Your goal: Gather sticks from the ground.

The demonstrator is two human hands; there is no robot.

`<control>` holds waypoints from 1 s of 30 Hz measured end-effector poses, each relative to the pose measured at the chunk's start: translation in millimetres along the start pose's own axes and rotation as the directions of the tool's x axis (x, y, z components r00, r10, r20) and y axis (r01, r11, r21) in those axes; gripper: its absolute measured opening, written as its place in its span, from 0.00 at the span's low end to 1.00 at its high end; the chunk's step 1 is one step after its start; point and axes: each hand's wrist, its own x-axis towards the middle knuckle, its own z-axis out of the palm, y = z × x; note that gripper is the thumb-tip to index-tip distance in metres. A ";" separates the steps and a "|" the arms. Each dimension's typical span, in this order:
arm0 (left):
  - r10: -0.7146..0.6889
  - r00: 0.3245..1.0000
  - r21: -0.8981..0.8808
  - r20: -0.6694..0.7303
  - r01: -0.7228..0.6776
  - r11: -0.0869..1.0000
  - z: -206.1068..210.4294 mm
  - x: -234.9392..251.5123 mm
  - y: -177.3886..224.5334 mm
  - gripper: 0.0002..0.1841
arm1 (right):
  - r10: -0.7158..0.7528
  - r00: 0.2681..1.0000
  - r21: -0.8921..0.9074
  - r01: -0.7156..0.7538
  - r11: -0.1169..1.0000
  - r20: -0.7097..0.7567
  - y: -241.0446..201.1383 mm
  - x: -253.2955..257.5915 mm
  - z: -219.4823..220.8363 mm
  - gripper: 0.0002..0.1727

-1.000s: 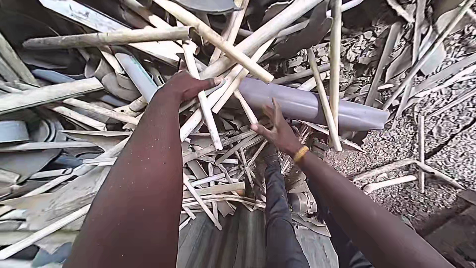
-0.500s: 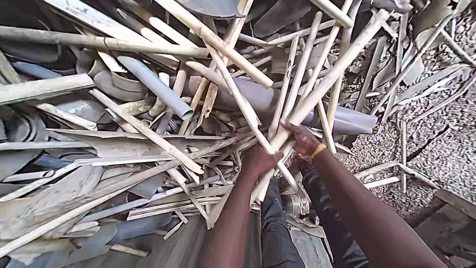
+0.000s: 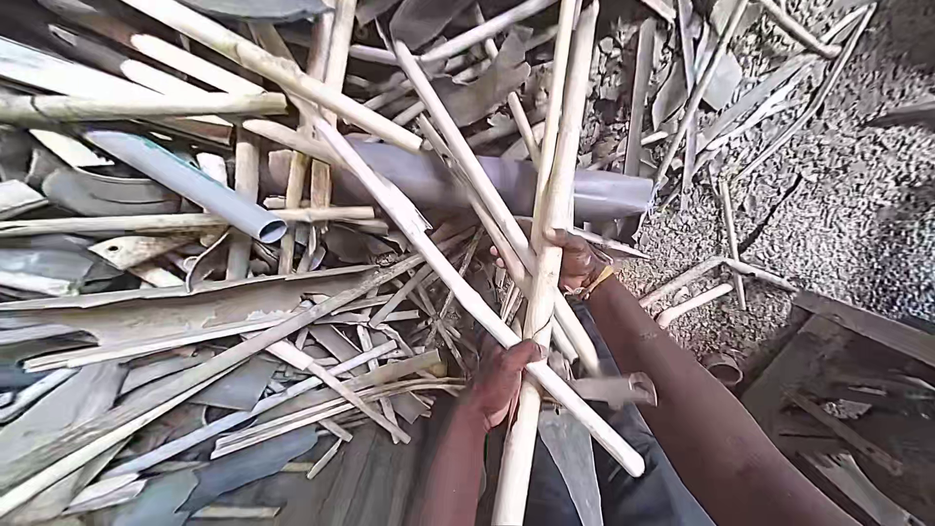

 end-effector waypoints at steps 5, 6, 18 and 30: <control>0.033 0.995 -0.075 -0.090 -0.040 0.996 35.6 -21.4 -44.6 0.12 | -0.151 0.982 -0.027 0.149 0.989 -0.114 -3.8 -24.4 1.7 0.24; 0.053 0.994 -0.020 -0.098 -0.055 0.998 36.3 -21.4 -50.8 0.15 | -0.151 0.984 -0.009 0.151 0.989 -0.089 -4.8 -23.3 -8.2 0.31; 0.538 0.831 0.753 -0.138 -0.265 0.602 41.8 0.2 -81.4 0.42 | -0.082 0.815 -0.216 -0.054 0.975 -0.573 -5.8 -45.7 3.0 0.15; 0.260 0.957 0.949 0.126 -0.193 0.251 46.7 8.3 -35.3 0.39 | -0.108 0.857 -0.243 -0.021 0.970 -0.503 5.6 -54.2 2.8 0.31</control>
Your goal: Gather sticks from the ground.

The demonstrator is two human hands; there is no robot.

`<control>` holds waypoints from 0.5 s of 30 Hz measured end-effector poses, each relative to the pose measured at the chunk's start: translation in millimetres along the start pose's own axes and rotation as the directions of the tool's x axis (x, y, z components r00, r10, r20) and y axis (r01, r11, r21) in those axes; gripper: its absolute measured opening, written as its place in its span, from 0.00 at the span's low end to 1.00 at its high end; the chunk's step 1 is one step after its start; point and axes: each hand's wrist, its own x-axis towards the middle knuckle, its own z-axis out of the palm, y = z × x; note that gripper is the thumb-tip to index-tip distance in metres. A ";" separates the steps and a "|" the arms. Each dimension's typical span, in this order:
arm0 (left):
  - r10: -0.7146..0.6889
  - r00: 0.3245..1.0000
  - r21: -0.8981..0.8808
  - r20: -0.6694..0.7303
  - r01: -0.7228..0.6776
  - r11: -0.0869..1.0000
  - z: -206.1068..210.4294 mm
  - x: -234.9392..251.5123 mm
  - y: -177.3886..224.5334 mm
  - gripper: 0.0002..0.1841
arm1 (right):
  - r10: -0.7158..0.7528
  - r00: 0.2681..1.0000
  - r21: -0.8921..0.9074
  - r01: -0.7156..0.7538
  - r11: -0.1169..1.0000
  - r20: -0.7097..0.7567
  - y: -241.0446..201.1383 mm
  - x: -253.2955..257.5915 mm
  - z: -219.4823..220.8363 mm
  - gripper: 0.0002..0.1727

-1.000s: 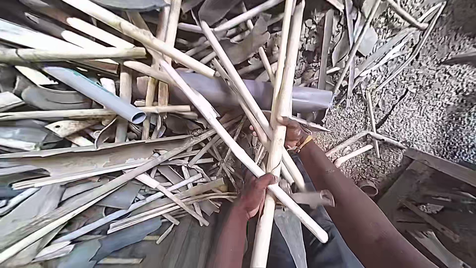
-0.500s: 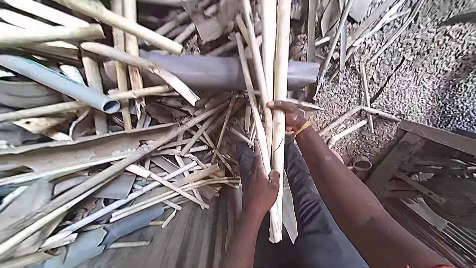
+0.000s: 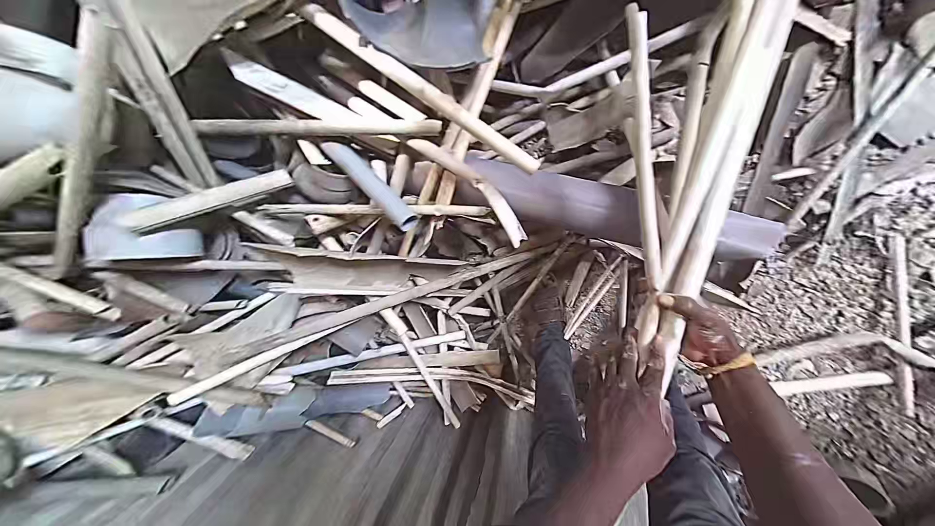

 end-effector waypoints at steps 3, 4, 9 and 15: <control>0.150 0.989 -0.346 0.000 -0.140 0.928 -39.0 10.5 -33.8 0.33 | -0.040 0.999 -0.001 0.040 0.999 0.013 2.9 2.5 -13.0 0.38; 0.116 0.989 -0.377 -0.096 -0.144 0.915 -57.4 16.9 -48.3 0.30 | -0.057 0.998 0.019 0.056 0.998 0.017 3.9 2.6 -13.3 0.37; -0.225 0.712 -0.083 -0.665 0.229 0.970 -208.3 97.6 -139.0 0.47 | -0.042 0.998 0.105 0.037 0.994 0.046 12.8 11.6 -4.3 0.36; -0.515 0.618 -0.262 -0.594 0.457 0.850 -296.4 179.3 -176.0 0.58 | -0.017 0.975 -0.063 0.003 0.998 -0.222 24.9 37.7 41.6 0.24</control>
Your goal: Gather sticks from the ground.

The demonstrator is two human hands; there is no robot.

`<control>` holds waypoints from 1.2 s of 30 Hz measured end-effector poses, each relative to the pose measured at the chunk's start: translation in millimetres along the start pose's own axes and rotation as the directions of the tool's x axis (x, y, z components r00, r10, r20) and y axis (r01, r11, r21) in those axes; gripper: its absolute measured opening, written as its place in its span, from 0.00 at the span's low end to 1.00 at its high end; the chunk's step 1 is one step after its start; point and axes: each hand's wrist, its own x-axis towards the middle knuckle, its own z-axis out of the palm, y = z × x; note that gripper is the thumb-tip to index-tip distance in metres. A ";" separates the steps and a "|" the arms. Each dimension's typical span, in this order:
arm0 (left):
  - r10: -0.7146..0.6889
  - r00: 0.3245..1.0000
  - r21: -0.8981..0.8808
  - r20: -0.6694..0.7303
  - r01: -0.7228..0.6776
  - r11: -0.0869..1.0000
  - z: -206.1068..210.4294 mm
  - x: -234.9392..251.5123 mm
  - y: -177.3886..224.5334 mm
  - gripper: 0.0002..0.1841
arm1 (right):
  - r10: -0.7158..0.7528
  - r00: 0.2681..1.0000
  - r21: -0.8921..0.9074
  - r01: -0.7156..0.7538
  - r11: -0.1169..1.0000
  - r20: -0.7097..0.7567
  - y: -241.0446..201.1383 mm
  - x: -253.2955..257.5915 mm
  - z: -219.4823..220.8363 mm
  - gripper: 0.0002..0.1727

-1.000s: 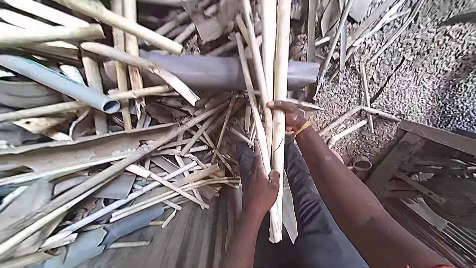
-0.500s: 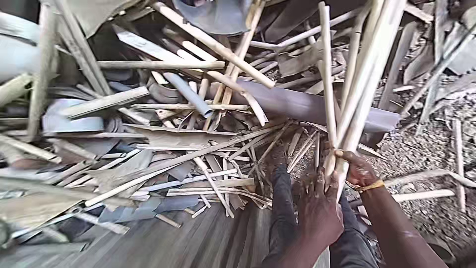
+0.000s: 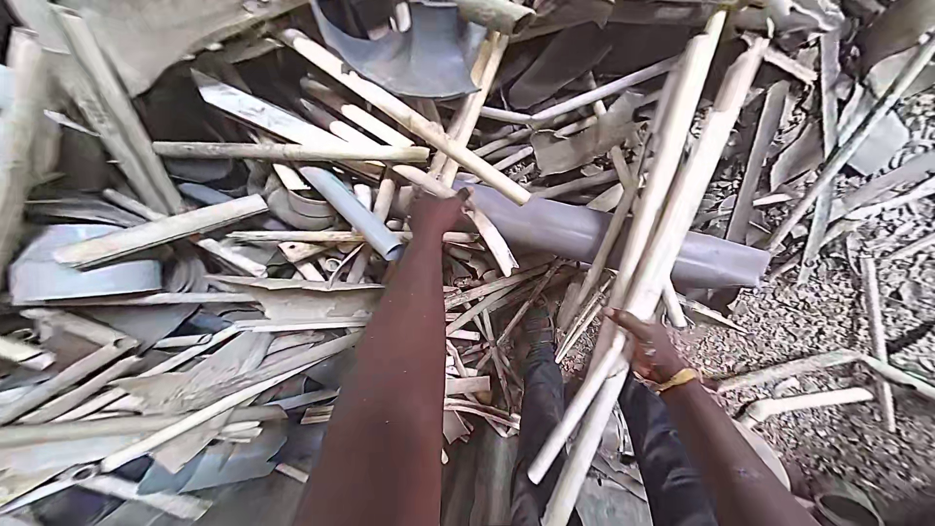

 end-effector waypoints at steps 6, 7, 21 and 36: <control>-0.101 0.994 -0.059 -0.044 0.098 0.993 6.5 -6.4 -13.5 0.55 | 0.052 0.996 -0.031 -0.054 0.998 -0.075 1.2 6.0 11.1 0.27; -0.105 0.994 -0.082 -0.040 0.101 0.991 7.2 -13.0 -16.9 0.54 | 0.053 0.996 -0.025 -0.055 0.998 -0.075 0.9 6.1 10.7 0.27; -0.025 0.993 -0.212 0.117 0.049 0.976 34.9 -199.3 -5.7 0.60 | 0.013 0.999 0.072 -0.016 0.997 0.036 0.9 0.1 19.1 0.26; 0.122 0.971 -0.976 0.206 0.194 0.099 88.2 -443.9 22.1 0.48 | 0.000 0.972 0.139 -0.034 0.990 0.233 -38.6 -48.3 -58.5 0.22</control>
